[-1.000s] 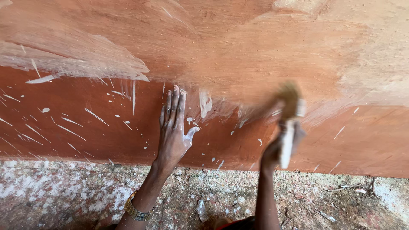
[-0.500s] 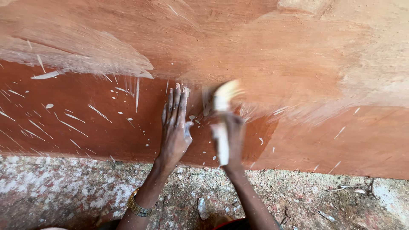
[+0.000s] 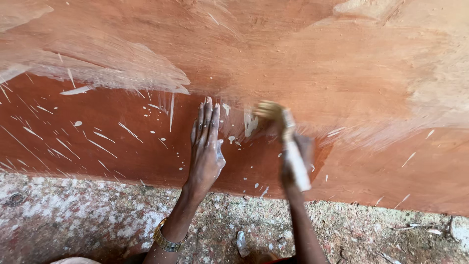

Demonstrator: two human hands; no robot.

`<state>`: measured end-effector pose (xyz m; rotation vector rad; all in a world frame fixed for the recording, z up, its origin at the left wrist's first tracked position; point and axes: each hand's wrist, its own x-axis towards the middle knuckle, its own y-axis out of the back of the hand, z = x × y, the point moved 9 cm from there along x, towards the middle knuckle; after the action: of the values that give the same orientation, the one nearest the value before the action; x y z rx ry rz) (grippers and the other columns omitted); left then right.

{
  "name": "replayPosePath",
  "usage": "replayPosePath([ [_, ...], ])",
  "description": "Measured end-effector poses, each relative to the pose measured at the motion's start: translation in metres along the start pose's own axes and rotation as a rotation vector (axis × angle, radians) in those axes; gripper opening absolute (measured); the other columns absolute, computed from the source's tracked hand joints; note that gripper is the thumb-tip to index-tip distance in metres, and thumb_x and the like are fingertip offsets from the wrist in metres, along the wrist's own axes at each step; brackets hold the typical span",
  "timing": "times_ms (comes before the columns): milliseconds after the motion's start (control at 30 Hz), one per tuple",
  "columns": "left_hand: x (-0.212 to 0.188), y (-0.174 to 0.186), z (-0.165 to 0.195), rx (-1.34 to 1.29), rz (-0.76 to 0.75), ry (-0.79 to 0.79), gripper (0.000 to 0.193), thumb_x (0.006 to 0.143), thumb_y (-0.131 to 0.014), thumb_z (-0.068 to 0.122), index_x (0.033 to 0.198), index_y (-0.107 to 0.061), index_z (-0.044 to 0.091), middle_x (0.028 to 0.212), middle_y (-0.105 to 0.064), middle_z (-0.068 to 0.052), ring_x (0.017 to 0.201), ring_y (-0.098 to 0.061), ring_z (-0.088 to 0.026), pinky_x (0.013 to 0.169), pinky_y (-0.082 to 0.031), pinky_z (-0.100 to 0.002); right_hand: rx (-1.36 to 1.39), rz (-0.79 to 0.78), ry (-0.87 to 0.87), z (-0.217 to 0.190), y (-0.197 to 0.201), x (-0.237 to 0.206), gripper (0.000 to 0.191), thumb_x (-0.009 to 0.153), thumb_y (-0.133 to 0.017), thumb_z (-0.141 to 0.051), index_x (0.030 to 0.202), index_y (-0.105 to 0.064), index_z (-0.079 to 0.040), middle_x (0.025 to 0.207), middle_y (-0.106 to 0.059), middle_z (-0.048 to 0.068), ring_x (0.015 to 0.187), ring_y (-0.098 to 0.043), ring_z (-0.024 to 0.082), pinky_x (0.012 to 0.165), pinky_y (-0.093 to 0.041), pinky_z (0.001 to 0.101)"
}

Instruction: The person applies a white plaster-like substance to a reddish-brown wall using a brush in their right hand while smoothing the surface with their left hand. The person sits on the floor and works on a lower section of the wall, spreading the material in broad strokes.

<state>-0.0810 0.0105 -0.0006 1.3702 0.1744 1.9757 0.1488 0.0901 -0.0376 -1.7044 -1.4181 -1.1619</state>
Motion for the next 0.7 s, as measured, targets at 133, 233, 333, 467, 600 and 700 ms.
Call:
replayPosePath([
  [133,0.0,-0.003,0.004,-0.077,-0.016,-0.016,0.097,0.082,-0.073,-0.004,0.162,-0.02,0.01,0.172,-0.013,-0.013,0.159,-0.013,-0.032,0.129,-0.017,-0.051,0.043,0.09,0.015,0.009,0.062,0.017,0.027,0.114,-0.049,-0.014,0.133,-0.053,0.006,0.125,-0.054,0.015,0.116,-0.061,0.025,0.097,-0.063,0.0385],
  [233,-0.001,0.0,0.011,-0.101,-0.011,-0.046,0.098,0.081,-0.075,-0.002,0.162,-0.02,0.009,0.171,-0.014,-0.014,0.16,-0.013,-0.035,0.129,-0.018,-0.051,-0.045,0.222,0.002,0.004,0.104,0.021,0.038,0.116,-0.051,-0.027,0.135,-0.052,0.006,0.127,-0.051,0.014,0.12,-0.062,0.025,0.098,-0.066,0.0394],
  [333,-0.001,0.001,0.016,-0.095,-0.018,-0.033,0.098,0.082,-0.075,-0.002,0.163,-0.021,0.009,0.172,-0.014,-0.015,0.16,-0.013,-0.036,0.129,-0.018,-0.05,-0.231,0.323,0.02,0.001,0.122,0.025,0.044,0.119,-0.053,-0.036,0.135,-0.052,0.005,0.123,-0.05,0.014,0.117,-0.06,0.026,0.094,-0.062,0.0402],
  [467,-0.001,-0.001,0.018,-0.107,-0.026,-0.019,0.101,0.078,-0.075,-0.002,0.162,-0.019,0.007,0.17,-0.012,-0.016,0.158,-0.012,-0.036,0.128,-0.017,-0.051,-0.187,0.219,-0.054,0.01,0.074,0.014,0.057,0.109,-0.048,-0.05,0.137,-0.052,0.0,0.115,-0.05,0.01,0.094,-0.055,0.019,0.077,-0.049,0.0379],
  [600,-0.001,0.002,0.018,-0.139,0.035,-0.039,0.096,0.081,-0.067,-0.01,0.162,-0.021,0.009,0.171,-0.013,-0.015,0.159,-0.014,-0.035,0.13,-0.017,-0.051,-0.428,-0.111,0.209,-0.033,-0.013,-0.02,0.042,0.1,-0.069,-0.029,0.131,-0.059,-0.003,0.121,-0.059,0.012,0.108,-0.061,0.03,0.085,-0.056,0.0416],
  [700,-0.006,0.013,0.013,-0.206,0.117,-0.039,0.094,0.081,-0.052,-0.021,0.164,-0.025,0.012,0.174,-0.016,-0.012,0.163,-0.017,-0.033,0.134,-0.022,-0.048,-0.221,-0.229,0.06,-0.04,-0.036,-0.038,0.048,0.094,-0.076,-0.019,0.135,-0.059,-0.003,0.123,-0.059,0.019,0.105,-0.066,0.028,0.079,-0.063,0.0356],
])
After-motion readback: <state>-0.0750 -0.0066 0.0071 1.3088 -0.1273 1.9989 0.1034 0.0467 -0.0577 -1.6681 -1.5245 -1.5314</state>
